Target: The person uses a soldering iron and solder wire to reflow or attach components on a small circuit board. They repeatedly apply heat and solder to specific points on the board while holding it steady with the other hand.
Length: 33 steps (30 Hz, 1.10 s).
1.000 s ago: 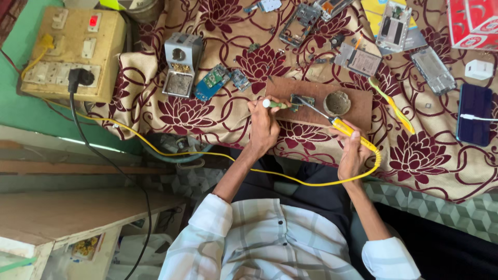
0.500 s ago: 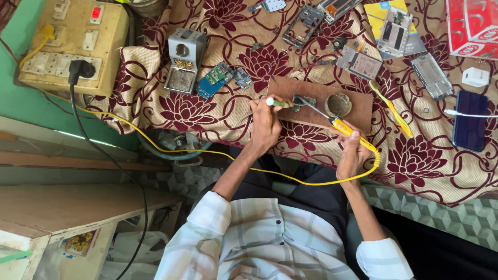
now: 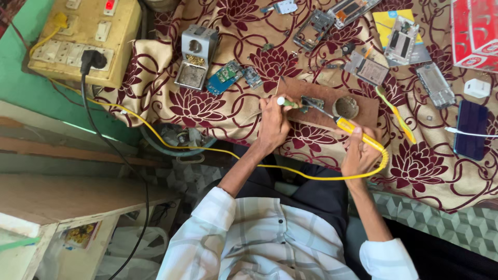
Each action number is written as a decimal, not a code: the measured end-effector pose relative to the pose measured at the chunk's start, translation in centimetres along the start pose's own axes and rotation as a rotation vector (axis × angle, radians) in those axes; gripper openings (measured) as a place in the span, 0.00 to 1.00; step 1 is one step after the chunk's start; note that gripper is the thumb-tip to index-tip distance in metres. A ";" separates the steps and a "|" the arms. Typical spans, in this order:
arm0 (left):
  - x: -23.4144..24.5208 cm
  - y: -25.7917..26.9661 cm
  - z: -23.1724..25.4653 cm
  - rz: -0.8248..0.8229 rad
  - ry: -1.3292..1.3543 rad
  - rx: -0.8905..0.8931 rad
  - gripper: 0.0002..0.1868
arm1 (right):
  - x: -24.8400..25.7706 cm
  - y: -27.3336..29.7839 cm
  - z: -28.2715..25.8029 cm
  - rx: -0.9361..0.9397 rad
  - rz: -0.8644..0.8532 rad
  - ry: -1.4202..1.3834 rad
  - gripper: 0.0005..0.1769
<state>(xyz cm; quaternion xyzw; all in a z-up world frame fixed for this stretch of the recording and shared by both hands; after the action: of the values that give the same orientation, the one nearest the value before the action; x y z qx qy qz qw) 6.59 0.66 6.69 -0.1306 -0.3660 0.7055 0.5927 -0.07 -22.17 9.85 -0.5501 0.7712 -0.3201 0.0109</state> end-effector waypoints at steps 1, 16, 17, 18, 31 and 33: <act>-0.1 -0.1 -0.3 -0.020 -0.016 0.023 0.15 | 0.2 -0.1 -0.7 0.011 -0.005 0.142 0.18; -0.5 -0.1 -0.4 -0.032 -0.046 0.000 0.18 | -0.1 1.2 7.1 -0.158 0.184 -0.360 0.26; -0.4 -0.1 -0.4 -0.033 -0.042 -0.003 0.19 | -0.2 1.8 8.3 -0.195 0.208 -0.427 0.27; -0.4 0.1 -0.3 -0.034 -0.038 -0.006 0.19 | -0.3 2.2 9.1 -0.194 0.226 -0.476 0.27; -0.9 0.3 -0.9 -0.031 -0.080 0.018 0.17 | -0.5 2.8 10.2 -0.166 0.222 -0.528 0.24; -1.0 0.5 -0.9 -0.031 -0.092 0.000 0.14 | -0.4 2.9 9.9 -0.167 0.209 -0.522 0.24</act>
<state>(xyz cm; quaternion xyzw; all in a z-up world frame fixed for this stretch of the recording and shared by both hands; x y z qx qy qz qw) 7.01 0.03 5.48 -0.0925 -0.3947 0.7016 0.5861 1.34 -26.05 0.39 -0.5304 0.8185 -0.1005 0.1965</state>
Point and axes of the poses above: each hand's wrist, its own y-axis away from the middle knuckle, its own x-axis out of the back of the hand, z = x × y, the point moved 10 cm from there along -y, towards the middle knuckle, and after that the axes turned 2 degrees about x, right-handed, at the moved point
